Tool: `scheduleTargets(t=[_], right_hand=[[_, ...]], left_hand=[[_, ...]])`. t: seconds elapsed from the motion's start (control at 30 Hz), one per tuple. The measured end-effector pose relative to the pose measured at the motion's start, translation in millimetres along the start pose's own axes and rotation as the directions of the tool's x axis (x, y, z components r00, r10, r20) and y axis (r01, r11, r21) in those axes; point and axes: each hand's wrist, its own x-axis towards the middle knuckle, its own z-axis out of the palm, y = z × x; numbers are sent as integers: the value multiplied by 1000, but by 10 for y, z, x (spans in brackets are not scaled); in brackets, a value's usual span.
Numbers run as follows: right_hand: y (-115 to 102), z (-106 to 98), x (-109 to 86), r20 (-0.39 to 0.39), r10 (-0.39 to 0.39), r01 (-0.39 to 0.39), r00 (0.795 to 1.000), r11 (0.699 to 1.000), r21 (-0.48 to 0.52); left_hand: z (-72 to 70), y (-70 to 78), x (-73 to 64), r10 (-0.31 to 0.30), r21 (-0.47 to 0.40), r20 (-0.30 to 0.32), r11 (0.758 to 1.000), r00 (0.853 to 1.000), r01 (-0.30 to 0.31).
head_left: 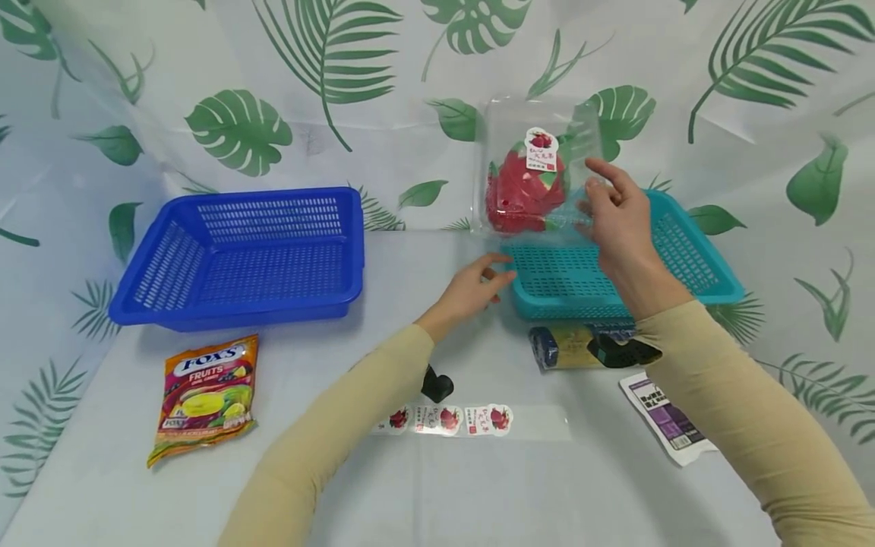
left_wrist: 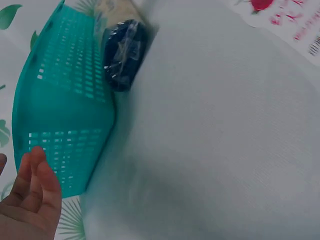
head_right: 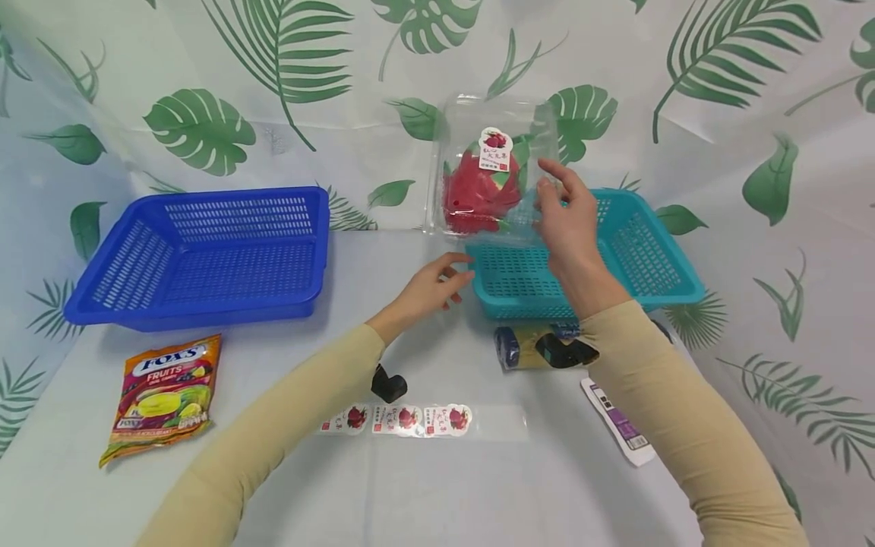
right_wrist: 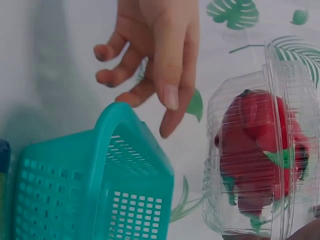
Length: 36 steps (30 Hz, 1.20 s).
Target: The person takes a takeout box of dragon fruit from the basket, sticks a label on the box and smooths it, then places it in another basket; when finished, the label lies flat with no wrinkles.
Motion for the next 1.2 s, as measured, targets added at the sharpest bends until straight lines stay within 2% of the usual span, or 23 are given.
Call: scheduleTargets(t=[0.23, 0.57, 0.7, 0.83, 0.93, 1.03, 1.2], right_hand=[[24, -47, -3, -18, 9, -9, 1000, 1000, -8], [82, -184, 14, -18, 26, -26, 999, 999, 19], [103, -271, 47, -12, 37, -37, 999, 999, 20], [108, -387, 101, 7, 81, -82, 997, 996, 25], [118, -483, 154, 17, 106, -106, 994, 994, -33], [153, -594, 210, 31, 112, -106, 993, 984, -143], [256, -830, 283, 69, 119, -92, 991, 945, -313]], left_hand=[[68, -48, 128, -21, -54, 22, 998, 1000, 23], [85, -66, 248, 40, -17, 126, 999, 991, -38], [123, -35, 268, 36, -36, 115, 999, 993, -32], [150, 12, 259, 16, -72, 94, 997, 995, -9], [154, 50, 243, -12, -119, 85, 993, 996, 22], [145, 79, 228, -49, -155, 71, 986, 996, 60], [125, 105, 207, -80, -166, 65, 982, 995, 90]])
